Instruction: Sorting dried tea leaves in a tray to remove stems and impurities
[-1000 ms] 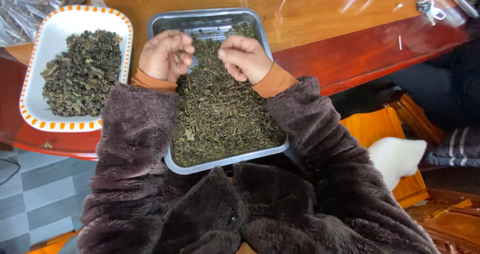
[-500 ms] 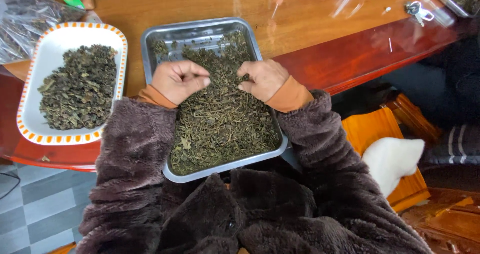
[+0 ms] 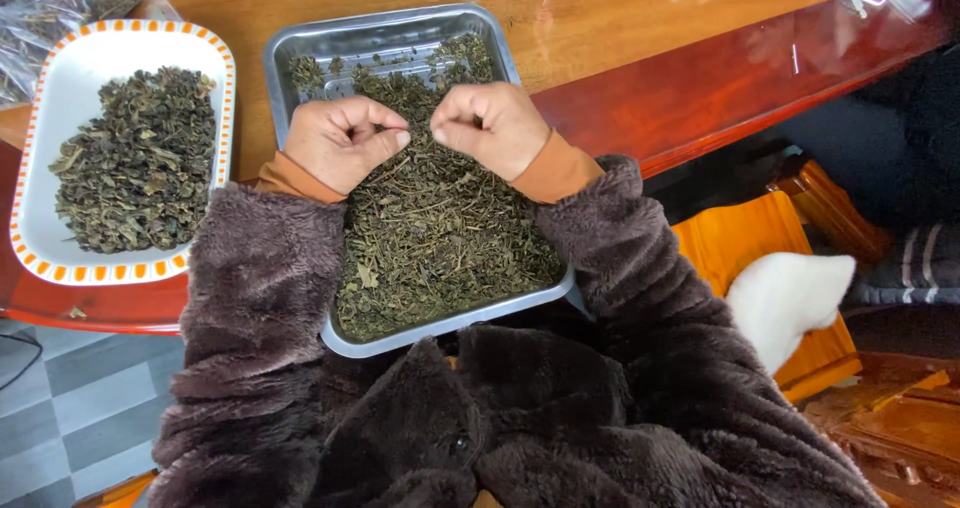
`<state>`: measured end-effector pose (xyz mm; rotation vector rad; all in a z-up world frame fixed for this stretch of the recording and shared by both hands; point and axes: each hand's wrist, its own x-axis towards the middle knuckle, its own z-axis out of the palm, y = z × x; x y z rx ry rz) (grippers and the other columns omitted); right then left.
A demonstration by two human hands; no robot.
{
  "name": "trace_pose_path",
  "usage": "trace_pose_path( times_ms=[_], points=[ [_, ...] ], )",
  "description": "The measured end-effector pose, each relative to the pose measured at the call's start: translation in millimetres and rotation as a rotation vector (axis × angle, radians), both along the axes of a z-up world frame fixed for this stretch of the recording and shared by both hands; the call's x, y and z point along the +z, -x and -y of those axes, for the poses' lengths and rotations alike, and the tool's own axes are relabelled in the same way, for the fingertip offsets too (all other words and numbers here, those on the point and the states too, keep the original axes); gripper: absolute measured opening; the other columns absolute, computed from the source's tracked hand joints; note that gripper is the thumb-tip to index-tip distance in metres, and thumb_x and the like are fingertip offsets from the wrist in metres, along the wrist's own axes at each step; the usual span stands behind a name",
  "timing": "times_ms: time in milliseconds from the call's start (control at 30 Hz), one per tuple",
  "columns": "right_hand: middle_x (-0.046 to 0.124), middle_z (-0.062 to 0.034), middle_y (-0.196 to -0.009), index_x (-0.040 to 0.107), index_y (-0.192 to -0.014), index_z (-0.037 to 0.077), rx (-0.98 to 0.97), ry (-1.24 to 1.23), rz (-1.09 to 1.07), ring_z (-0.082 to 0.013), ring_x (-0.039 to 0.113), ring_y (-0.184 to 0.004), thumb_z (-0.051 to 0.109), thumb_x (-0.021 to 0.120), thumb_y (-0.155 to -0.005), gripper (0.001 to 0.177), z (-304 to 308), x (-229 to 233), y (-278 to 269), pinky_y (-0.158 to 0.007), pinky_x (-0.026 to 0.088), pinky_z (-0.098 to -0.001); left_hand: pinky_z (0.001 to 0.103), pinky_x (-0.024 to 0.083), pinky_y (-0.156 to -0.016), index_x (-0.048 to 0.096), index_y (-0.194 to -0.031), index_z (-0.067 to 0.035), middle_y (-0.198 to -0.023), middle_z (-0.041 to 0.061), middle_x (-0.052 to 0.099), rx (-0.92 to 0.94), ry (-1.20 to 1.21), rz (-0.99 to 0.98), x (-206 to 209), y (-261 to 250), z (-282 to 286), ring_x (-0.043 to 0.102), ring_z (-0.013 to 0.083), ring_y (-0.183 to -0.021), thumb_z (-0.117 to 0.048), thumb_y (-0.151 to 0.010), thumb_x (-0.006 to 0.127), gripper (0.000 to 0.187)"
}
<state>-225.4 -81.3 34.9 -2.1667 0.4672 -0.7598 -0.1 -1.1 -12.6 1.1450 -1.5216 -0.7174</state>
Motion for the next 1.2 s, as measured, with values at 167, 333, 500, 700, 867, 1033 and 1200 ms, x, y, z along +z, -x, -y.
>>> trace_pose_path(
  times_ms=[167,333,500,700,867,1033,1200],
  points=[
    [0.064,-0.0012,-0.065,0.074,-0.097,0.006,0.14,-0.043,-0.197,-0.0132,0.055,-0.059,0.003,0.071,-0.095,0.004,-17.7,3.2,-0.4,-0.063,0.049,-0.0291,0.027,0.04,-0.059,0.077,-0.104,0.001,-0.054,0.001,0.045,-0.014,0.01,0.035,0.2,-4.1,-0.1,0.042,0.0096,-0.055,0.004,-0.093,0.079,0.011],
    [0.063,-0.0002,-0.067,0.073,-0.1,0.006,0.171,0.078,-0.296,-0.0128,0.057,-0.058,0.006,0.072,-0.095,0.005,-18.7,-5.4,-9.7,-0.065,0.052,-0.0303,0.027,0.041,-0.06,0.077,-0.105,0.001,-0.055,0.0,0.045,0.0,0.005,0.04,1.0,-4.4,-0.4,0.043,0.0088,-0.057,0.003,-0.094,0.079,0.012],
    [0.062,-0.0015,-0.07,0.071,-0.096,0.007,0.156,-0.145,-0.137,-0.0127,0.057,-0.064,0.005,0.068,-0.099,0.004,-14.0,-9.3,-5.8,-0.07,0.051,-0.0297,0.026,0.04,-0.06,0.077,-0.104,0.001,-0.054,-0.001,0.044,-0.015,0.01,0.014,3.8,-1.4,-3.7,0.042,0.0086,-0.056,0.003,-0.095,0.078,0.009],
    [0.051,-0.01,-0.06,0.059,-0.101,0.001,0.063,-0.764,0.357,-0.0106,0.044,-0.041,0.01,0.065,-0.099,0.011,13.8,-43.0,2.5,-0.032,0.03,-0.0197,0.028,0.041,-0.059,0.079,-0.101,-0.006,-0.052,-0.001,0.044,-0.121,0.039,0.138,20.5,9.5,-17.4,0.046,0.0111,-0.053,-0.004,-0.088,0.083,0.014],
    [0.068,-0.0285,-0.08,0.056,-0.096,0.003,0.051,-1.019,0.445,-0.0261,0.068,-0.052,0.006,0.065,-0.092,0.01,15.8,-45.7,-2.2,-0.03,0.034,-0.0206,0.041,0.043,-0.055,0.079,-0.109,-0.019,-0.055,0.008,0.048,-0.05,-0.056,0.446,32.1,14.0,-22.1,0.054,0.0243,-0.052,-0.019,-0.085,0.083,0.025],
    [0.069,-0.0264,-0.08,0.061,-0.099,-0.002,0.093,-0.921,0.456,-0.0226,0.07,-0.052,-0.008,0.056,-0.089,0.013,14.5,-45.9,-1.1,-0.028,0.032,-0.0173,0.043,0.059,-0.066,0.076,-0.123,-0.005,-0.079,0.021,0.068,-0.207,-0.209,0.49,69.7,24.1,-21.4,0.065,0.0298,-0.065,-0.018,-0.095,0.074,0.031],
    [0.068,-0.0229,-0.08,0.063,-0.099,-0.004,0.103,-0.858,0.433,-0.0207,0.069,-0.053,-0.009,0.052,-0.089,0.015,16.6,-48.9,-2.8,-0.027,0.033,-0.016,0.045,0.065,-0.066,0.072,-0.128,-0.003,-0.093,0.025,0.077,-0.211,-0.364,0.673,78.6,26.8,-18.0,0.073,0.0324,-0.061,-0.033,-0.095,0.073,0.045]
  ],
)
